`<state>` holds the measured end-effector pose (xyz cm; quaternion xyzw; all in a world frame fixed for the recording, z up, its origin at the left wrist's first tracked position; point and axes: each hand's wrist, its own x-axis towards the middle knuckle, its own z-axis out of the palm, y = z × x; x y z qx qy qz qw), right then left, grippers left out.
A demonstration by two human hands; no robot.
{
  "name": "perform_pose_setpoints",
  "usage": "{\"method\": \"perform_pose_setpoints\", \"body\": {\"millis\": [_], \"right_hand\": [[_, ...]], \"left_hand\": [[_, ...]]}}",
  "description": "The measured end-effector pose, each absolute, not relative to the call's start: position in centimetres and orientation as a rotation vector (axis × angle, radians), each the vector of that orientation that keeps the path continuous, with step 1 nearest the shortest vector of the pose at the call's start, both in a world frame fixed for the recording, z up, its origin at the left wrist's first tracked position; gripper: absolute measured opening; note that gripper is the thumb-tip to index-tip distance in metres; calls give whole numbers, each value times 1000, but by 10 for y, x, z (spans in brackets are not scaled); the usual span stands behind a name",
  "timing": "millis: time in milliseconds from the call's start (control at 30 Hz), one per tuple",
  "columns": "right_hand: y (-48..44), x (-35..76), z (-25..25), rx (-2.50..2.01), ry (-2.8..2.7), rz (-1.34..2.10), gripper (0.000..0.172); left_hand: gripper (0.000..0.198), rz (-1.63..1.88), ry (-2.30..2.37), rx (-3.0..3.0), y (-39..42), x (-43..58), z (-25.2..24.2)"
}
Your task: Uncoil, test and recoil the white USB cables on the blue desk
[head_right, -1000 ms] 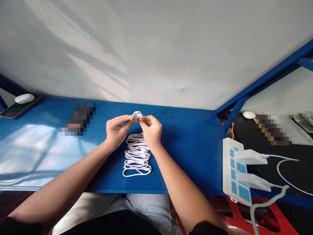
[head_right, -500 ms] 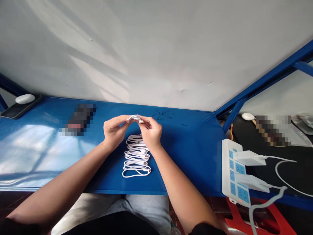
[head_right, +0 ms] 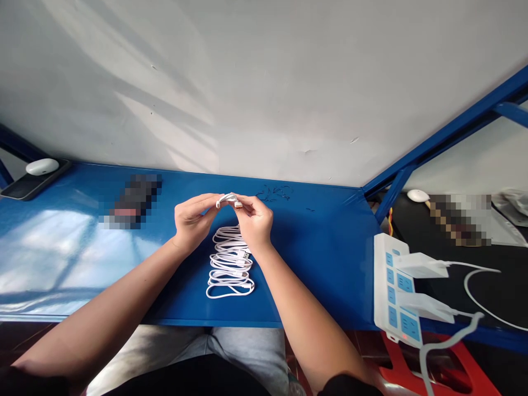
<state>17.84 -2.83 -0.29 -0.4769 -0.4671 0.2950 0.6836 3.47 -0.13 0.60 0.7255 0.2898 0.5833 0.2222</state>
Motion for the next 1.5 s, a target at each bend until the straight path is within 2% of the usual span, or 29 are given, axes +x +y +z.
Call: {"method": "perform_pose_setpoints", "body": {"millis": [467,567,667,800,1167,1500], "right_hand": [[-28,179,-3,-986,-1001,703,12],[-25,182,-2,-1075,-990,781,20],[-22,188,-2,-1179,-961,936,33],[-17,193,-5,-1206,-866,1102,46],[-21,191,0,-1153,-815,1243,42],[-22,192,-3,-1324,-1000,1005,30]], "left_hand": [[12,1552,870,1842,-2,36,7],[18,1422,879,1589,3,38,7],[30,1129,778,1287,9,38,5],[31,996,717,1026,16,36,-2],[24,924,619,834,14,38,-1],[27,971,672,722,9,45,-3]]}}
